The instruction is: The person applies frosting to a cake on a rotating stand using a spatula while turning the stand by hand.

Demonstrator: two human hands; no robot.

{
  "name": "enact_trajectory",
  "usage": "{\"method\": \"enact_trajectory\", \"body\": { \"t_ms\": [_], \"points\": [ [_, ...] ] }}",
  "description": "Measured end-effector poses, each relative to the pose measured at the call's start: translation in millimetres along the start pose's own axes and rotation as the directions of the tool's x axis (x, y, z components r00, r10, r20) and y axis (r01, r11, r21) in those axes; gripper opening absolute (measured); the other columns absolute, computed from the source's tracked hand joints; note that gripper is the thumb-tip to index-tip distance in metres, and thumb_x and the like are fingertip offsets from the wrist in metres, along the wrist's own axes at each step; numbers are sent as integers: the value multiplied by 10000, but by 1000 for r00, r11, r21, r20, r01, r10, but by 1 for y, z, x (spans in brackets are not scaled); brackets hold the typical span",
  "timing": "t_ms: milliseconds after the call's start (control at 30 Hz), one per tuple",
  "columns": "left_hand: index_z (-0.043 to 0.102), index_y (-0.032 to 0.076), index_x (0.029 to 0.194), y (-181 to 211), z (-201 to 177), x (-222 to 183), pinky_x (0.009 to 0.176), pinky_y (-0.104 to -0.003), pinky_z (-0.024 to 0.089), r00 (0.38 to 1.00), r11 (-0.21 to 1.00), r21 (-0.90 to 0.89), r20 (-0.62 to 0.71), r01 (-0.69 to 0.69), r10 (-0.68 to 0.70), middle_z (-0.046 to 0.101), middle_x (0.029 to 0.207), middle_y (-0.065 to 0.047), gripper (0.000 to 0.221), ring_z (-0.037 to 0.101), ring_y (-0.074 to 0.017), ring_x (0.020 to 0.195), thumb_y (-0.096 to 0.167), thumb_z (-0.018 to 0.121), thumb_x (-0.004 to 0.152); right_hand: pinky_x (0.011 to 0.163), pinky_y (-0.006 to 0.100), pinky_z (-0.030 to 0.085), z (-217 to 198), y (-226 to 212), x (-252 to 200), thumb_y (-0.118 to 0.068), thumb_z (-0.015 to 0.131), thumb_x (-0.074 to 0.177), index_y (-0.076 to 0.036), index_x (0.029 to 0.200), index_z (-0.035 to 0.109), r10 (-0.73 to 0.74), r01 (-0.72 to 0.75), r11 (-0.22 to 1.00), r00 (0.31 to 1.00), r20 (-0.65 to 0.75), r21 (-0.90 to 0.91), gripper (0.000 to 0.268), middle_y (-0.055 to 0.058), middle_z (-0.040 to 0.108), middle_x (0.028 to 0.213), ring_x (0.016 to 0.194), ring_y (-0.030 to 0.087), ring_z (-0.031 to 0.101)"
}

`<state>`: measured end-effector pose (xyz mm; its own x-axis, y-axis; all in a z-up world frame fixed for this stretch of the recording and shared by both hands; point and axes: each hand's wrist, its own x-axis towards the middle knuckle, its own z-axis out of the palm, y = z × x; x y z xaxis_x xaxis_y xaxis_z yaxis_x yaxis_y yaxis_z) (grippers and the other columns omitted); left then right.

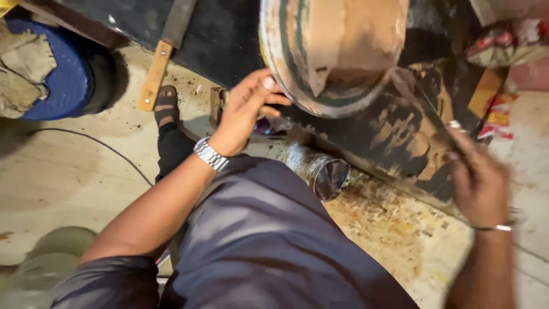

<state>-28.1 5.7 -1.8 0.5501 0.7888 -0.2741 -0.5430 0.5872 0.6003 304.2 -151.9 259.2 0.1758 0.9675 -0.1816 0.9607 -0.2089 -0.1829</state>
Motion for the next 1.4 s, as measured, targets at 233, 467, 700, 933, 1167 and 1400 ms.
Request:
{"method": "enact_trajectory", "body": {
  "t_ms": [233,467,700,933,1167,1400],
  "points": [
    [526,-12,1420,-8,1,9,755,-270,564,995,997,44,80,-63,59,701,1162,-59,506,733,-142,1013,348,555,1065,794,365,517,-67,-159,112,40,682,921,-210,1462,693,-452,567,443,810,373,-695,596,152,648,1143,959,313,611],
    [532,-10,1439,-14,4,12,773,-266,577,990,997,-4,117,-78,78,724,1091,-65,554,721,-114,992,393,554,1060,765,319,492,-68,-207,155,-192,607,782,-182,1406,700,-305,733,15,651,695,-680,631,100,684,1073,793,230,557],
    [577,-10,1380,-11,7,14,774,-285,572,988,999,-24,150,-24,27,723,1144,-63,574,717,-120,966,440,581,1024,728,260,473,-71,-203,166,-182,624,799,-231,1453,651,-104,739,-95,659,745,-667,657,45,692,1081,799,158,581],
    [560,-11,1385,-2,5,14,767,-288,590,990,1000,6,138,-10,9,728,1170,-71,585,724,-115,964,444,571,1017,764,272,463,-72,-199,171,-155,617,896,-211,1455,668,-212,737,7,662,719,-676,564,-17,674,1076,838,152,575],
    [568,-25,1380,0,4,17,762,-289,580,991,999,10,128,-30,29,719,1173,-70,589,719,-116,945,437,577,1015,737,339,490,-70,-197,173,-81,590,989,-153,1403,715,-366,775,29,596,715,-632,438,61,698,1086,839,203,592],
    [576,0,1399,4,-1,25,750,-257,576,987,996,-21,135,-81,83,726,1026,-20,557,712,-91,928,424,554,1040,764,315,491,-78,-187,186,-108,613,946,-149,1403,706,-375,786,104,599,708,-610,468,62,686,1101,860,188,605]
  ]
}}
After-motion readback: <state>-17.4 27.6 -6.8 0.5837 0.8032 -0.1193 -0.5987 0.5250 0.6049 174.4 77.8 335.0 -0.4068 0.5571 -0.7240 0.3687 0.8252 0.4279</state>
